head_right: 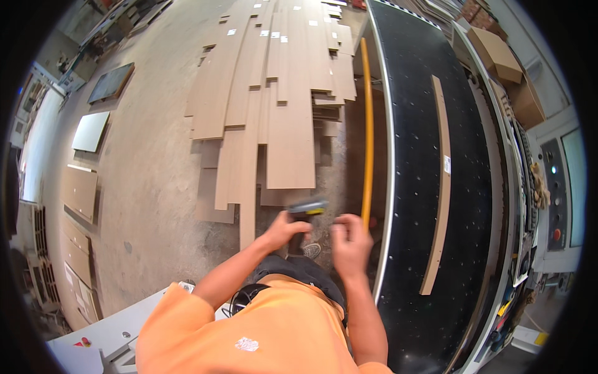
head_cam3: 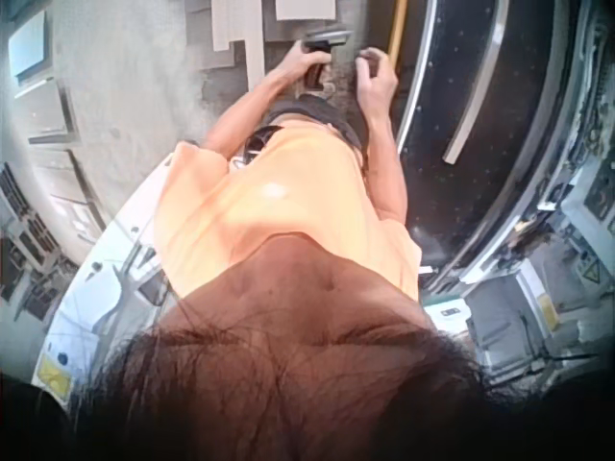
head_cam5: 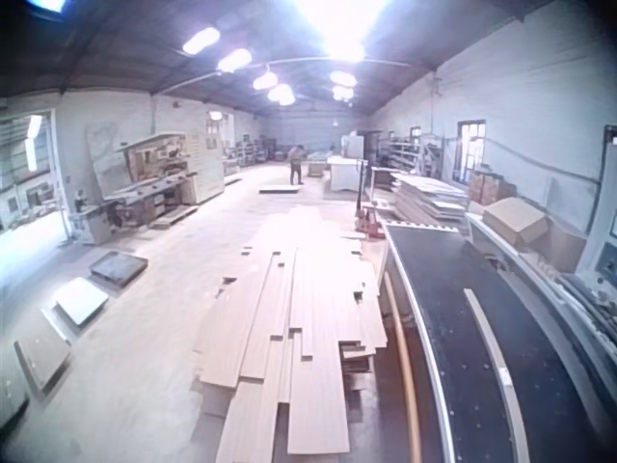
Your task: The person repeatedly picks up long wooden planks from a pile on the floor, scans their labels with a handheld barcode scanner, and places them on a nearby worktable. The person continues this cycle of picking, scanning, and placing planks throughout the clip.
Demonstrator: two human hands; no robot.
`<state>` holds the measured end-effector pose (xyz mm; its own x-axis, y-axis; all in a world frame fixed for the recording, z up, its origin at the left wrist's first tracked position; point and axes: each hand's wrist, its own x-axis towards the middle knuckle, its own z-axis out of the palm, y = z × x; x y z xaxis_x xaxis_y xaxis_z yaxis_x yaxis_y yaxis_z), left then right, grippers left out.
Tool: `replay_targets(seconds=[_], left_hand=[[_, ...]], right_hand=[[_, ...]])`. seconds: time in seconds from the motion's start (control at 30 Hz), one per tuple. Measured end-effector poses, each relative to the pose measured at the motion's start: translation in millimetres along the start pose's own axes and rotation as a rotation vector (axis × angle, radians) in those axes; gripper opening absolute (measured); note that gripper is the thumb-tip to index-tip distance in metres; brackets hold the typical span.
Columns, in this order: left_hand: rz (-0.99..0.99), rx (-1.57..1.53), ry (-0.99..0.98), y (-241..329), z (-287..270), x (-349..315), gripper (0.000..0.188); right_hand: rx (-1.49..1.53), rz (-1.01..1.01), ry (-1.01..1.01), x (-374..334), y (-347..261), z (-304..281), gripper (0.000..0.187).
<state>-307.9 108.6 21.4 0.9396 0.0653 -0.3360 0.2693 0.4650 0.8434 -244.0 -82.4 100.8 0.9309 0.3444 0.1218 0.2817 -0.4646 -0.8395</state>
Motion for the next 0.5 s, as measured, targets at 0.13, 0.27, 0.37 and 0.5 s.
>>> replay_targets(seconds=[0.13,0.27,0.37,0.5], left_hand=[[0.042,-0.11,0.413,11.9,-114.8,-93.6,0.016],[-0.036,-0.049,0.684,13.8,-176.5,-174.0,0.019],[-0.134,-0.037,0.73,9.6,-196.5,-208.4,0.021],[-0.192,-0.076,0.634,9.7,-205.6,-212.8,0.022]], right_hand=[[-0.027,0.359,-0.65,-53.8,44.6,170.7,0.062],[0.247,0.701,-0.775,-92.1,74.2,274.8,0.054],[0.208,0.631,-0.62,-98.8,65.2,286.6,0.058],[-0.108,0.375,-0.413,-106.9,25.2,240.8,0.039]])
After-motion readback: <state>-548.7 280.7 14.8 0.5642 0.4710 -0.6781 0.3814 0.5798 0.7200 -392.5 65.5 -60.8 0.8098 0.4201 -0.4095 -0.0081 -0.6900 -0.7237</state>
